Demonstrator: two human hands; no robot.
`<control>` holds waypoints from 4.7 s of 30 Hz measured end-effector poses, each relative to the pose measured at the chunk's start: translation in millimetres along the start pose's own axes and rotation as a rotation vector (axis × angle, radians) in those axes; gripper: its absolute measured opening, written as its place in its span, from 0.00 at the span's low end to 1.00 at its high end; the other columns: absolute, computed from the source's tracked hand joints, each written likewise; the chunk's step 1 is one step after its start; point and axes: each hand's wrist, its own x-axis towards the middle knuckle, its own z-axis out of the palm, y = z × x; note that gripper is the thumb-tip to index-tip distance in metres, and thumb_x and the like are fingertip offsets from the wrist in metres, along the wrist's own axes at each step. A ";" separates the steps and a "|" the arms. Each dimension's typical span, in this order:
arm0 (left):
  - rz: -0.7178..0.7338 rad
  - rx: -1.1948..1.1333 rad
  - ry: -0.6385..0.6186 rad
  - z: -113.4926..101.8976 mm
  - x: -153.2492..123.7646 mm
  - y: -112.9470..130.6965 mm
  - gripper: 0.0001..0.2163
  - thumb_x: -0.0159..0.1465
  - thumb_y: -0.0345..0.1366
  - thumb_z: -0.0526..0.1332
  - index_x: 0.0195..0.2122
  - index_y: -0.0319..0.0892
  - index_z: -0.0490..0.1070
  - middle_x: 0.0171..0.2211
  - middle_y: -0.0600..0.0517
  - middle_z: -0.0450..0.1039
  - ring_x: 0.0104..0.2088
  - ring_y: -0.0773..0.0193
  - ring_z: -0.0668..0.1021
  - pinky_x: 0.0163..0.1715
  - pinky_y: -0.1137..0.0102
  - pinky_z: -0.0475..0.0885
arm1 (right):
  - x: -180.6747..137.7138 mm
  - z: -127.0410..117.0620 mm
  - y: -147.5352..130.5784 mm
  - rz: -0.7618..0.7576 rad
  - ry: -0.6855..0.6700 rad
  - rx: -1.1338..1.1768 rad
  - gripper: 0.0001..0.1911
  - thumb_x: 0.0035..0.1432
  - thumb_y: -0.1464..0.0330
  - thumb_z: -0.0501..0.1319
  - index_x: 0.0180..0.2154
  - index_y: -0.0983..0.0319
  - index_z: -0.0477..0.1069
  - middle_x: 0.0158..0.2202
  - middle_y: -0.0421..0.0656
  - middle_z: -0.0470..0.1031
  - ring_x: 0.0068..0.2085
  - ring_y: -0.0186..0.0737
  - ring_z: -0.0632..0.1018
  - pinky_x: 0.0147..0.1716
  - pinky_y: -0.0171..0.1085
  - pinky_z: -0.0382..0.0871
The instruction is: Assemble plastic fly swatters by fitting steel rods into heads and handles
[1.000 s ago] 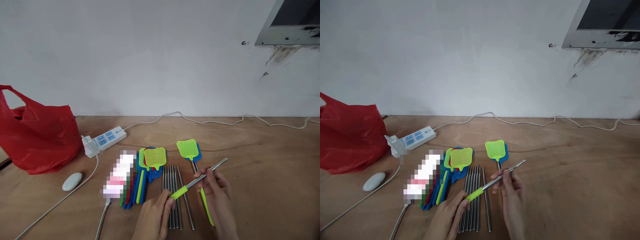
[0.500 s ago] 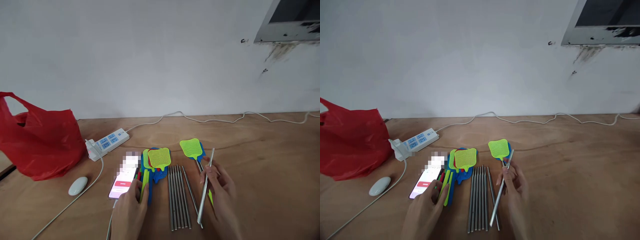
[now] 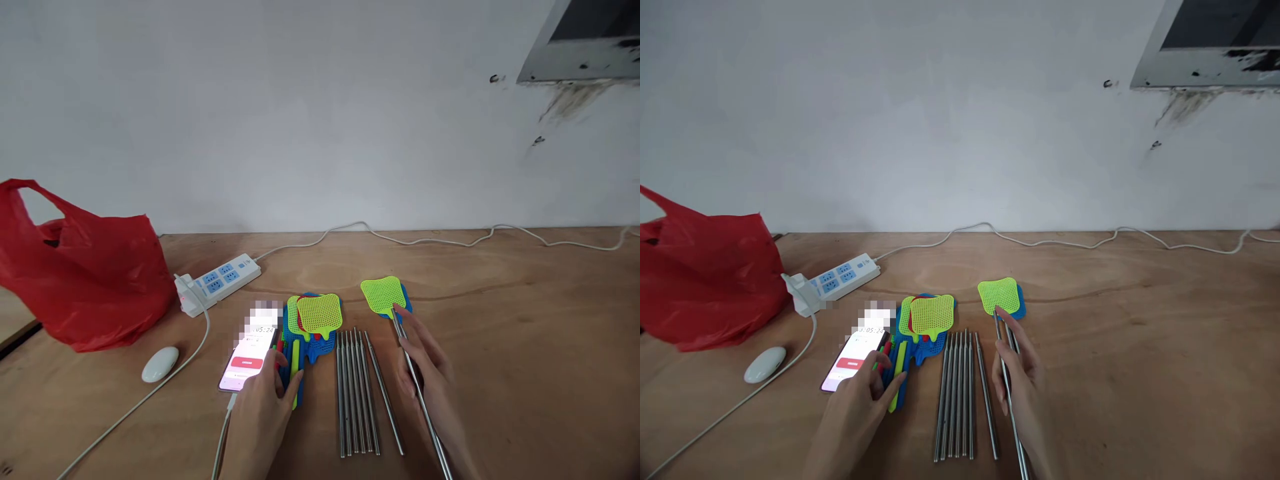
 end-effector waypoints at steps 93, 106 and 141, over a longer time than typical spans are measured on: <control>0.547 -0.602 0.166 59.0 -23.3 25.1 0.10 0.71 0.35 0.54 0.44 0.45 0.75 0.42 0.47 0.78 0.42 0.57 0.81 0.38 0.68 0.78 | 29.3 -46.2 29.9 -0.246 0.178 -0.995 0.09 0.43 0.69 0.63 0.19 0.57 0.63 0.17 0.39 0.67 0.22 0.40 0.66 0.26 0.37 0.50; 0.540 -0.645 0.168 61.6 -22.3 23.8 0.10 0.71 0.37 0.53 0.45 0.44 0.74 0.40 0.47 0.77 0.38 0.57 0.81 0.34 0.68 0.77 | 16.8 -38.6 12.8 -0.212 0.197 -0.562 0.08 0.50 0.61 0.58 0.26 0.57 0.63 0.16 0.34 0.62 0.19 0.36 0.66 0.20 0.34 0.60; 0.577 -0.425 0.122 47.9 -56.3 18.6 0.19 0.74 0.48 0.46 0.35 0.48 0.72 0.23 0.52 0.74 0.22 0.59 0.77 0.22 0.71 0.65 | -5.1 -4.3 -0.5 0.024 0.013 0.310 0.18 0.48 0.54 0.74 0.30 0.61 0.75 0.27 0.42 0.78 0.22 0.31 0.71 0.19 0.30 0.66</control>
